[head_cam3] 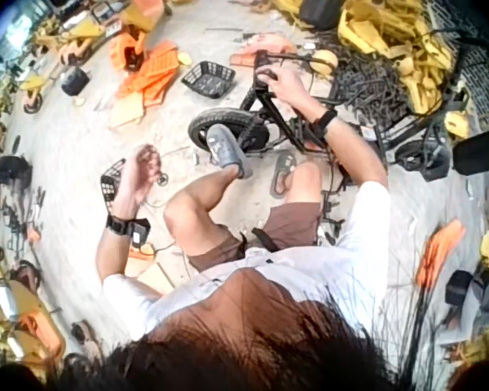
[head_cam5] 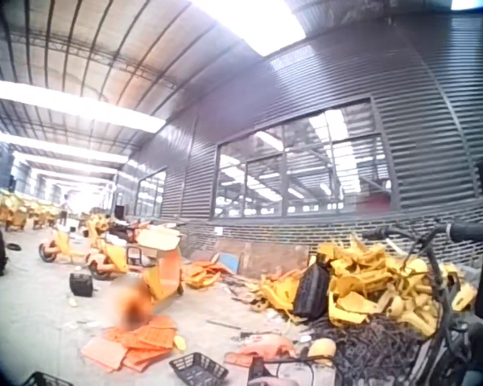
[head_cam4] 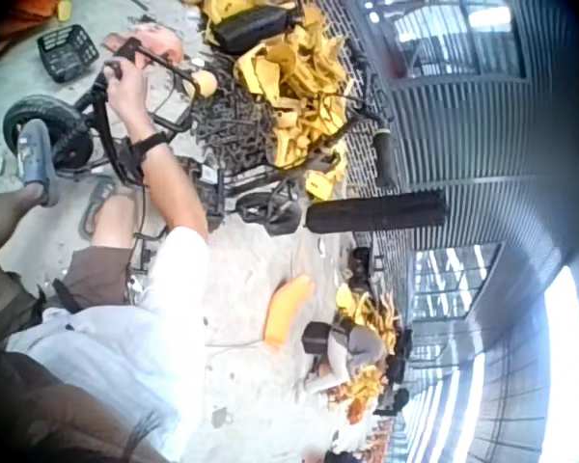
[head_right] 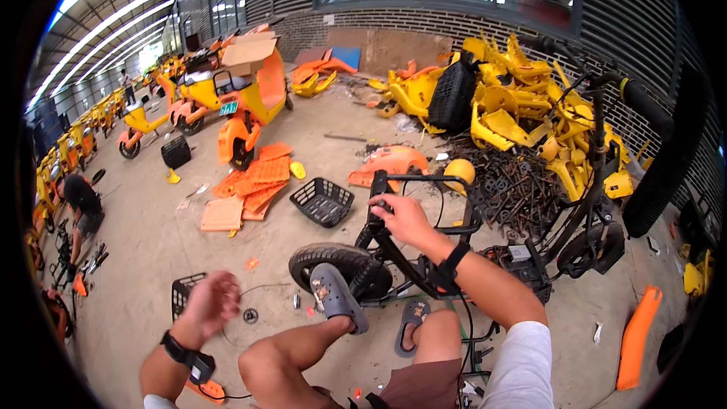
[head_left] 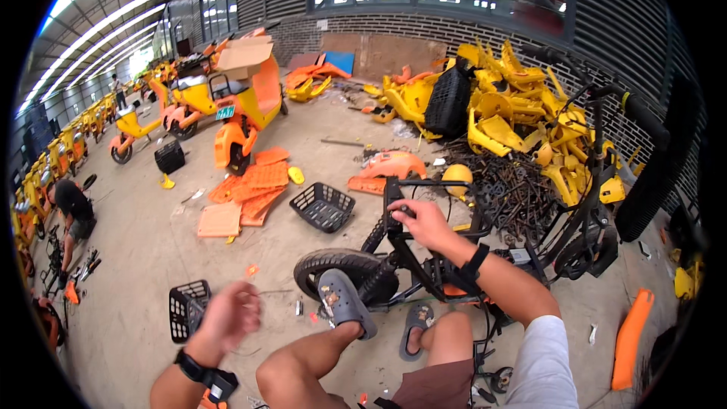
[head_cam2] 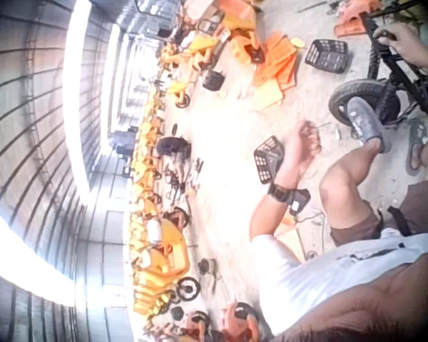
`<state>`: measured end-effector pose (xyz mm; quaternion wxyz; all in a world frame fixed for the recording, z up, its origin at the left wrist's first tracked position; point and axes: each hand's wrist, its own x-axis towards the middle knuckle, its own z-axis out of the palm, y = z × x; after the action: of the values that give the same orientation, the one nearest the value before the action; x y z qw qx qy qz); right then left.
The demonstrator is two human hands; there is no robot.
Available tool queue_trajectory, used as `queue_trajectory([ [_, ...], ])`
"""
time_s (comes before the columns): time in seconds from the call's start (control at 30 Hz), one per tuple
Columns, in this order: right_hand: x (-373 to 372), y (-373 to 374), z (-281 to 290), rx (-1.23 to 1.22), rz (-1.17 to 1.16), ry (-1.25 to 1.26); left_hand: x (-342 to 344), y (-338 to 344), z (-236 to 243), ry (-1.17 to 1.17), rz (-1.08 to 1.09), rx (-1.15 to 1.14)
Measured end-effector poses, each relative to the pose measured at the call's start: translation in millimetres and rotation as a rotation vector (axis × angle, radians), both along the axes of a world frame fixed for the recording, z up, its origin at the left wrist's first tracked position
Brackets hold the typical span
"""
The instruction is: The person works on the frame of an electric scooter by hand, connecting small cables and wires to various points on the chassis while sitting near other scooter parts on the floor.
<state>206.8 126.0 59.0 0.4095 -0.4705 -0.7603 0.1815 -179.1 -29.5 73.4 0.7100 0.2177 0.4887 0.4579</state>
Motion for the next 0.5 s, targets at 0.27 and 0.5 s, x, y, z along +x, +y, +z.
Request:
queue_trajectory([
  [0.27,5,17,-7,-0.16,-0.021,-0.227,111,-31,11,-0.361,-0.473,-0.143],
  [0.5,4,14,-8,-0.201,-0.087,-0.152,145,12,-14,-0.468,-0.394,-0.087],
])
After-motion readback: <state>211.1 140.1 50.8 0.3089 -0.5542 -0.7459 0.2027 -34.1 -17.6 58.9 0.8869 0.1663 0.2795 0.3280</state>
